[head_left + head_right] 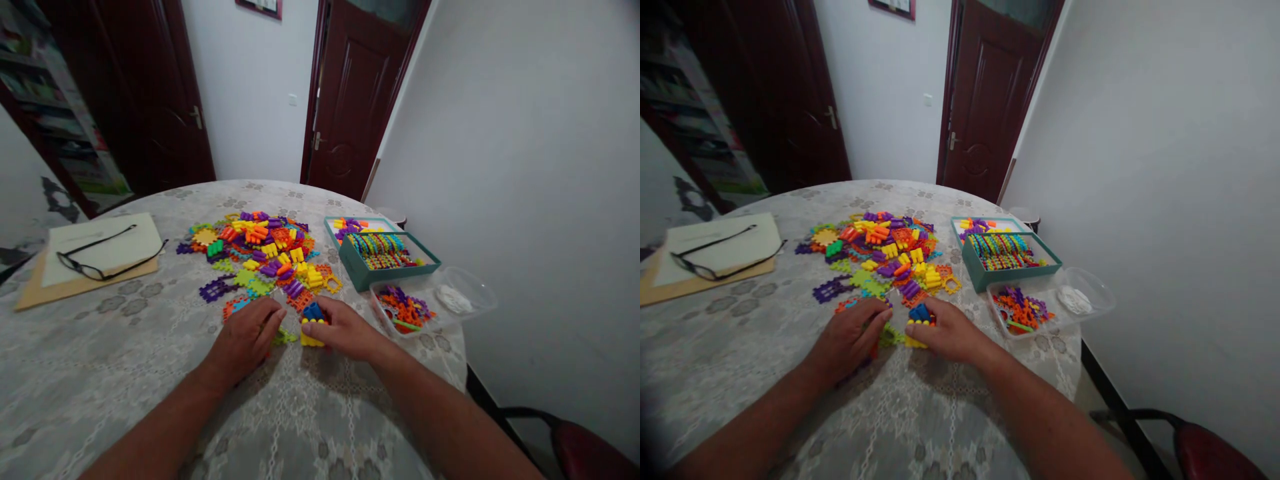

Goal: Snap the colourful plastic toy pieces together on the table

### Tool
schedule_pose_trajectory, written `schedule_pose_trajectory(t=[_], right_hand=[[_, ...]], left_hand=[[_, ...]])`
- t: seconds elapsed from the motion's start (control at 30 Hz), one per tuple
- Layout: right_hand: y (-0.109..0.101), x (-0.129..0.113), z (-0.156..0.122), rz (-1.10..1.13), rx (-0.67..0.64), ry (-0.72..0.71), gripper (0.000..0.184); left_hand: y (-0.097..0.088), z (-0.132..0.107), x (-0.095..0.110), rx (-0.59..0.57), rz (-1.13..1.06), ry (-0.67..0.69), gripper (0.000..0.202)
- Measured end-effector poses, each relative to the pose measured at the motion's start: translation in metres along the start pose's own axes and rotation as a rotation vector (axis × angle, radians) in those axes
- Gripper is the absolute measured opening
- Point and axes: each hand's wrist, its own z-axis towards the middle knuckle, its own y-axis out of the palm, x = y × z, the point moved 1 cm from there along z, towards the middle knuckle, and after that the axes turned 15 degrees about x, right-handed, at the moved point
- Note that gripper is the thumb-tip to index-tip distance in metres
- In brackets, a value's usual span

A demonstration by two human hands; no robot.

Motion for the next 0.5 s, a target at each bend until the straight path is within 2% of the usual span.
schedule_pose_trajectory(t=[0.1, 0.13, 0.2, 0.23, 0.3, 0.4, 0.43, 0.5], right_hand=[[-0.035, -0.023, 0.003, -0.097, -0.218, 0.041, 0.030], [-0.048, -0.030, 0.009, -0.110, -0.253, 0.051, 0.031], [-0.079, -0.038, 0.033, -0.125, -0.204, 0.046, 0.031], [-0.096, -0.039, 0.051, -0.147, -0.125, 0.030, 0.031], [-0.130, -0.035, 0.095, -0.180, 0.117, 0.013, 0.030], [-0.180, -0.017, 0.165, -0.207, 0.517, 0.137, 0.024], [-0.194, -0.011, 0.185, -0.214, 0.604, 0.212, 0.023], [-0.214, 0.000, 0.216, -0.214, 0.676, 0.273, 0.023]], left_hand=[[-0.005, 0.001, -0.007, 0.128, 0.084, 0.063, 0.020], [-0.006, 0.002, -0.010, 0.162, 0.113, 0.084, 0.018], [-0.008, 0.003, -0.017, 0.218, 0.172, 0.121, 0.015], [-0.009, 0.003, -0.021, 0.239, 0.201, 0.139, 0.015], [-0.011, 0.004, -0.029, 0.265, 0.254, 0.169, 0.015], [-0.012, 0.003, -0.041, 0.278, 0.317, 0.182, 0.015], [-0.012, 0.003, -0.044, 0.280, 0.335, 0.178, 0.015], [-0.012, 0.001, -0.050, 0.280, 0.363, 0.166, 0.016]])
